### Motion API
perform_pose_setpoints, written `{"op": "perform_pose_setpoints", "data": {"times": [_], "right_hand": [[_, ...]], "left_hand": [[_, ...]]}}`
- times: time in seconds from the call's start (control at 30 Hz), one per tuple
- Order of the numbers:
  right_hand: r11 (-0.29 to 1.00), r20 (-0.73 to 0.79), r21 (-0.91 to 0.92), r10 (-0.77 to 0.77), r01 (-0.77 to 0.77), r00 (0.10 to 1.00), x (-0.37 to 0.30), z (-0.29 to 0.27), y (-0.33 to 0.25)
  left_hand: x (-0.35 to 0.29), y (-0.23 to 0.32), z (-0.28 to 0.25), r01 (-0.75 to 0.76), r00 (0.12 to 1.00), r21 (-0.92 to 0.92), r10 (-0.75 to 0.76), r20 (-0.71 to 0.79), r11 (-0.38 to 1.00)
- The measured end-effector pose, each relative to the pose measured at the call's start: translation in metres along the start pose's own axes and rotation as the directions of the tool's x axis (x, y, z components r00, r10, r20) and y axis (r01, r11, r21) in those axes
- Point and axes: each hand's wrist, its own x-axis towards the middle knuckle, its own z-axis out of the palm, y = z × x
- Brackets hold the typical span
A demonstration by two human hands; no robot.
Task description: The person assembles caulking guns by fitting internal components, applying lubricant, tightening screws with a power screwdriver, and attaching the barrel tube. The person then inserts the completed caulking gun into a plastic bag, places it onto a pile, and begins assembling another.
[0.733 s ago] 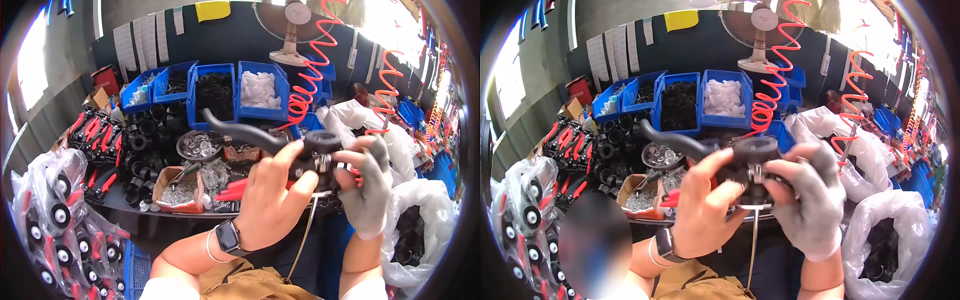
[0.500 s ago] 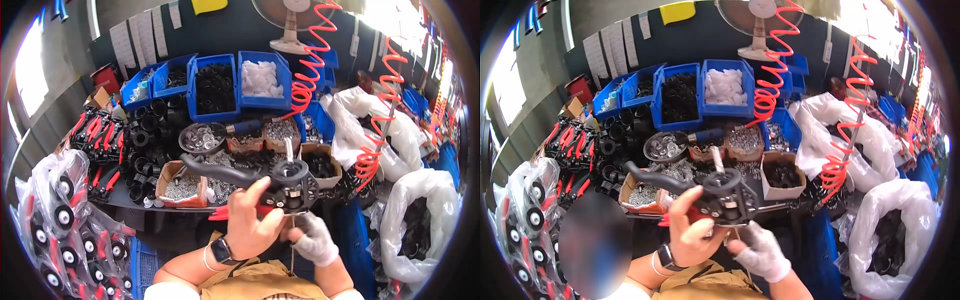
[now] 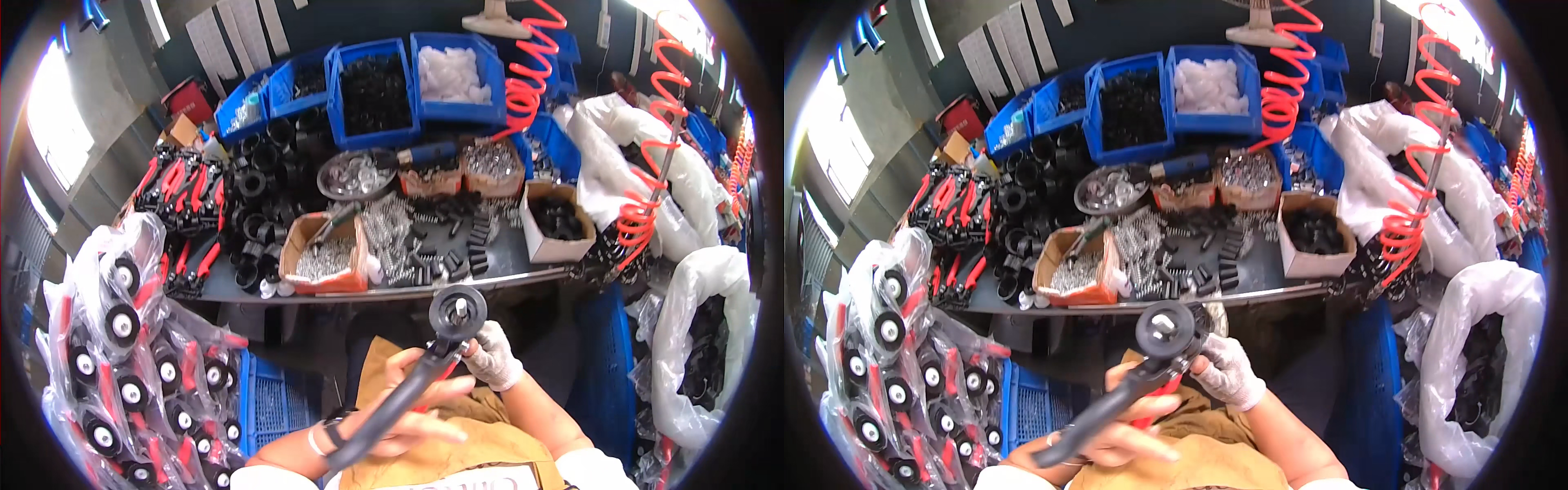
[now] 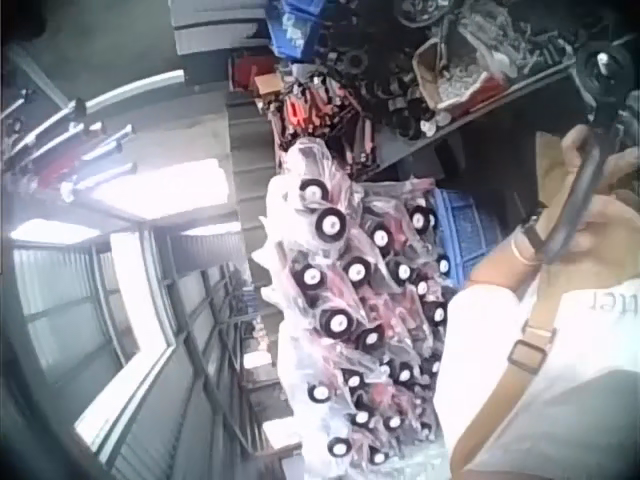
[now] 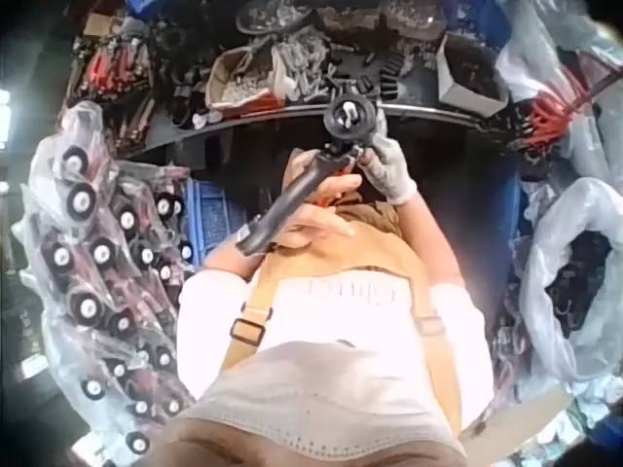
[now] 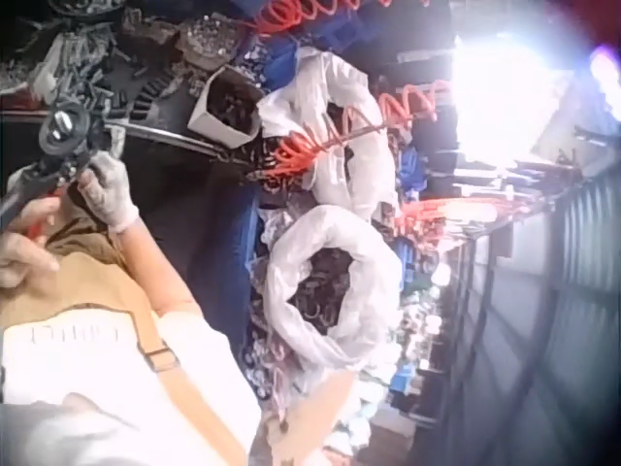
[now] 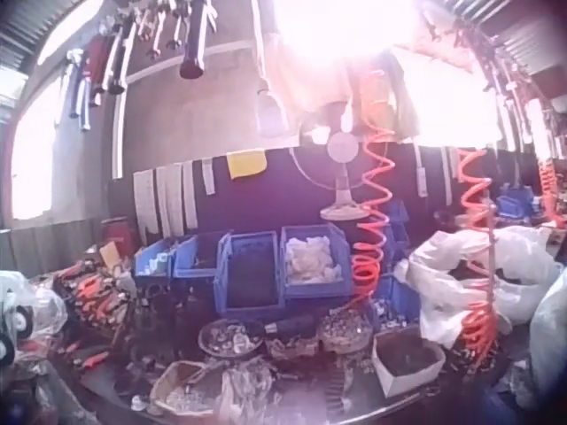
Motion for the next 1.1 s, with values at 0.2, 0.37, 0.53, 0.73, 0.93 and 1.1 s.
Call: {"op": "perform_pose_setpoints", "data": {"times": [0.2, 0.37, 0.53, 0.73, 0.93, 1.1], "right_hand": [[0.82, -0.11, -0.498, 0.265, -0.284, 0.958, -0.069, -0.026, 0.04], [0.77, -0.319, -0.583, 0.077, -0.26, 0.945, -0.023, -0.058, 0.019], [0.572, -0.052, -0.818, -0.174, 0.058, 0.983, 0.12, -0.048, 0.032], [0.019, 0.032, -0.999, 0.24, 0.029, 0.97, 0.213, -0.037, 0.091], [-0.116, 0.104, -0.987, 0.045, 0.109, 0.994, 0.218, -0.037, 0.114], [-0.105, 0.179, -0.981, -0.136, 0.165, 0.974, 0.223, -0.035, 0.113]], "left_hand": [[-0.049, -0.068, 0.104, 0.23, 0.973, 0.035, -0.23, -0.018, 0.973], [-0.026, -0.099, 0.138, 0.425, 0.904, 0.254, -0.39, -0.177, 0.869], [-0.049, -0.117, 0.152, 0.38, 0.922, 0.164, -0.359, -0.144, 0.91], [-0.047, -0.13, 0.117, 0.202, 0.972, -0.059, -0.207, -0.112, 0.978], [-0.054, -0.123, 0.007, 0.378, 0.925, -0.451, -0.311, 0.217, 0.809], [-0.046, -0.131, -0.033, 0.374, 0.927, -0.479, -0.3, 0.226, 0.794]]}}
